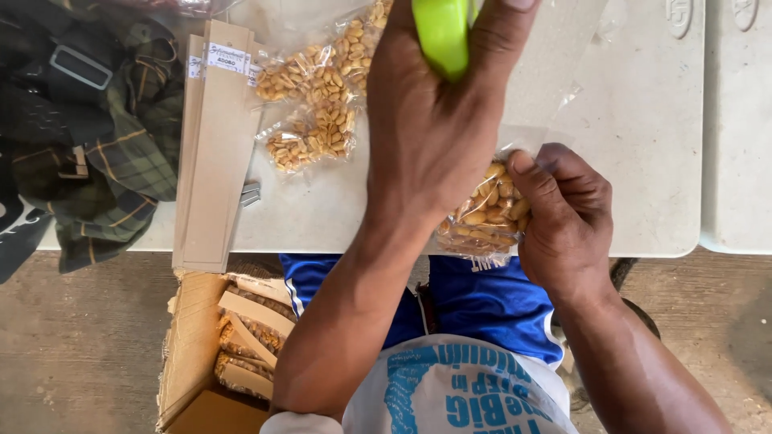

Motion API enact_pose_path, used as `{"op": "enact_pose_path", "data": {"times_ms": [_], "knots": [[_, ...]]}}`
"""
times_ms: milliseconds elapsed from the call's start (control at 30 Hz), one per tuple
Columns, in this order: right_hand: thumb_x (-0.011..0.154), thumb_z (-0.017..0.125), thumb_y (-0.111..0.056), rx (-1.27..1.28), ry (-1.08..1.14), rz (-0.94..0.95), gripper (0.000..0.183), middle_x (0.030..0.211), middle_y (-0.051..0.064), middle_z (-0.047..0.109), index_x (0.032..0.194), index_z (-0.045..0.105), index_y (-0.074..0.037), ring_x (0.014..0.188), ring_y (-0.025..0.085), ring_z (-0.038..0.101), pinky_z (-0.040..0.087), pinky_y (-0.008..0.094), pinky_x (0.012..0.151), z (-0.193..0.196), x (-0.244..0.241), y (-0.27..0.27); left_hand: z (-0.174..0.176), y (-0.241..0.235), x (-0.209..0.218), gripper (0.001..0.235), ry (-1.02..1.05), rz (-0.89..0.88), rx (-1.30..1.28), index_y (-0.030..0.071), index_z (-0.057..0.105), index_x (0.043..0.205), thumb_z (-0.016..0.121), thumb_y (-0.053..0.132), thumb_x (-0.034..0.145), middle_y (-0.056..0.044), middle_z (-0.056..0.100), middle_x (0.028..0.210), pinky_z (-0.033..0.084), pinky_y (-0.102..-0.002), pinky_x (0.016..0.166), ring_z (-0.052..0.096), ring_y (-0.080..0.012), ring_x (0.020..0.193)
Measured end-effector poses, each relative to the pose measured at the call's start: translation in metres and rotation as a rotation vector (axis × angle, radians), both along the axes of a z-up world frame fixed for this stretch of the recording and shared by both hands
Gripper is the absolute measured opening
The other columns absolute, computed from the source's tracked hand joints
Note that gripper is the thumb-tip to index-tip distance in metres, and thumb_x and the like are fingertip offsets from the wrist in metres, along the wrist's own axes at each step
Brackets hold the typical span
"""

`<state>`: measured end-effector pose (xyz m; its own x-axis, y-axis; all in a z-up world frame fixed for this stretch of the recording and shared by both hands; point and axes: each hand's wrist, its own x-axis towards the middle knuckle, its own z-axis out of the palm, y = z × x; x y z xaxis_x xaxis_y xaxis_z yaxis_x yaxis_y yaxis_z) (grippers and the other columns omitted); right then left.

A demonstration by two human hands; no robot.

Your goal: The person seals small transparent bags of peanuts using a green handheld heat sealer. They pick up each bag, press the sealer along the top edge, and place the sealed bag on the table. The process is repeated for multiple bags.

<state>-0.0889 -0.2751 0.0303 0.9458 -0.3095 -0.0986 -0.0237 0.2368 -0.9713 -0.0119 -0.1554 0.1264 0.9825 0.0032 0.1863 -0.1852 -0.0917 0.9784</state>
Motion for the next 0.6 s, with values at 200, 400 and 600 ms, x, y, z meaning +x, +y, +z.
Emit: {"op": "enact_pose_path", "data": {"times_ms": [200,400,600], "knots": [[0.101,0.070,-0.017,-0.049,-0.029,-0.006,0.034,0.062,-0.007,0.046,0.071,0.055,-0.017,0.055,0.005,0.044,0.037,0.022,0.053,0.002,-0.001,-0.001,0.000,-0.010,0.001,0.035,0.021,0.021,-0.011,0.019,0.054,0.089,0.052,0.054,0.086,0.007,0.041,0.062,0.037,-0.031,0.052,0.038,-0.0086,0.056],[0.102,0.069,-0.017,-0.103,0.000,-0.024,0.036,0.059,-0.007,0.043,0.070,0.052,-0.017,0.057,0.004,0.038,0.033,0.022,0.055,0.001,0.000,0.000,0.001,-0.013,0.002,0.038,0.021,0.040,-0.001,0.019,0.048,0.082,0.050,0.056,0.082,0.007,0.042,0.059,0.039,-0.032,0.050,0.038,-0.0093,0.053],[0.101,0.070,-0.021,-0.113,0.000,-0.022,0.036,0.071,-0.011,0.042,0.071,0.050,-0.018,0.071,0.002,0.039,0.035,0.022,0.063,0.002,0.000,0.002,-0.005,-0.022,0.009,0.040,0.068,0.143,0.058,0.020,0.044,0.073,0.043,0.059,0.081,0.007,0.046,0.055,0.042,-0.033,0.052,0.047,-0.0112,0.049]]}}
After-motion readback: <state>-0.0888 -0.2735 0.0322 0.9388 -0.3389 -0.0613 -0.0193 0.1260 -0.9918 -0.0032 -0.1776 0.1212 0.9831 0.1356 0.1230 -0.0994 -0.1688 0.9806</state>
